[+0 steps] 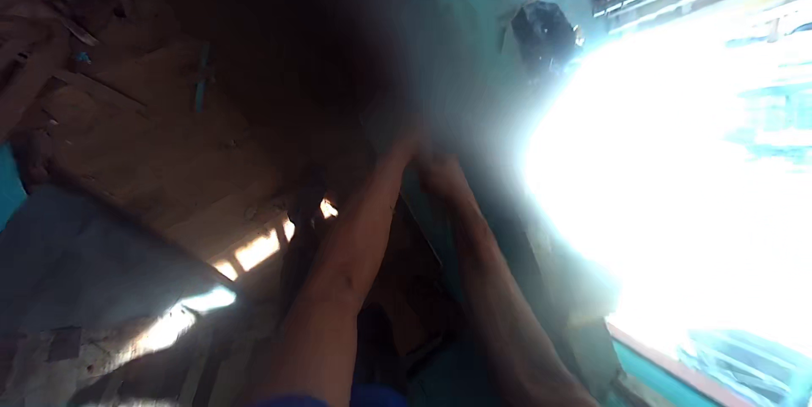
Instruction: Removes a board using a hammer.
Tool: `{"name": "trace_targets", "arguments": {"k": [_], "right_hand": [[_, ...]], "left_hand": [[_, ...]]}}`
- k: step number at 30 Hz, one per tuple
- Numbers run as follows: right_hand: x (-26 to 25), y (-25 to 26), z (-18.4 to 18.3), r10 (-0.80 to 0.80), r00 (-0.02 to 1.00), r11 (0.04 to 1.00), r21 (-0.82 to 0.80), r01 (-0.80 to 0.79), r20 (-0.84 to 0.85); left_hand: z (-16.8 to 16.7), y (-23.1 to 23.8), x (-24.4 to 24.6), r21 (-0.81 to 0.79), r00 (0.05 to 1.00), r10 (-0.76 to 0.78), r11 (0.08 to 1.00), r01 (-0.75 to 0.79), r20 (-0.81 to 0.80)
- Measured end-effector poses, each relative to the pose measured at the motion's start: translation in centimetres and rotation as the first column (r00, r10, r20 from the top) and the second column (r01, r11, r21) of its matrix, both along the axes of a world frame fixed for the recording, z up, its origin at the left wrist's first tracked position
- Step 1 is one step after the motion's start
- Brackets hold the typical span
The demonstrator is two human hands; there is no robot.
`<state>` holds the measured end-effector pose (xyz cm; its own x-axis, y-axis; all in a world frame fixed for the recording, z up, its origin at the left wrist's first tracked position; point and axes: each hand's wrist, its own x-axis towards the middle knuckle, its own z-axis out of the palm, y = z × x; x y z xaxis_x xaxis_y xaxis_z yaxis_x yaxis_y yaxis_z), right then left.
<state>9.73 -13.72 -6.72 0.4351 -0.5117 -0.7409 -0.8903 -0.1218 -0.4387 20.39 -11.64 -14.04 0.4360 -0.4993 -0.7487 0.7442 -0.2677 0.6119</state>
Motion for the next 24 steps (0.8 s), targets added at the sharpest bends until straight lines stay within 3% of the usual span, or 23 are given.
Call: {"name": "trace_targets", "arguments": {"k": [3,6,8,10,12,14,17,20,24], "right_hand": [[3.4,-0.8,-1.4,0.034,0.994,0.999,0.003,-0.035,0.1],[1.0,-0.1,-2.5,-0.026,0.999,0.996,0.09,0.027,-0.019],[2.8,-0.5,-3.7,-0.033,0.997,0.998,0.048,0.03,0.069],[2.0,-0.4,-3.6,-0.069,0.993,0.994,0.088,0.06,0.096],[1.6,-1.5,-3.6,-0.127,0.982,0.957,0.279,0.084,0.141],[0.4,-2.3,-4.5,-0.242,0.958,0.822,0.557,0.117,0.156],[-0.1,-1.8,-6.6,-0.354,0.919,0.7,0.702,0.136,0.175],[0.2,-1.4,-5.9,-0.351,0.915,0.737,0.661,0.138,0.2],[-2.7,0.8,0.8,-0.182,0.958,0.924,0.372,0.089,0.221]], "left_hand": [[1.1,0.1,3.3,0.001,0.991,0.037,0.999,-0.038,0.129],[1.1,0.1,2.0,0.184,0.983,-0.165,0.967,0.176,-0.076],[0.2,-0.4,3.7,0.195,0.991,-0.128,0.974,0.119,0.037],[0.3,0.1,2.8,0.165,0.995,-0.091,0.983,0.085,0.031],[1.1,0.3,3.1,0.138,0.998,-0.065,0.988,0.067,-0.019],[-0.1,0.0,2.9,0.095,0.998,-0.043,0.994,0.048,-0.054],[-0.9,0.1,3.3,0.082,0.998,-0.05,0.995,0.053,-0.047],[-0.6,-0.1,3.4,0.08,0.999,-0.037,0.996,0.037,0.002],[3.0,0.9,-0.1,-0.025,0.999,0.032,0.999,-0.032,0.018]]}}
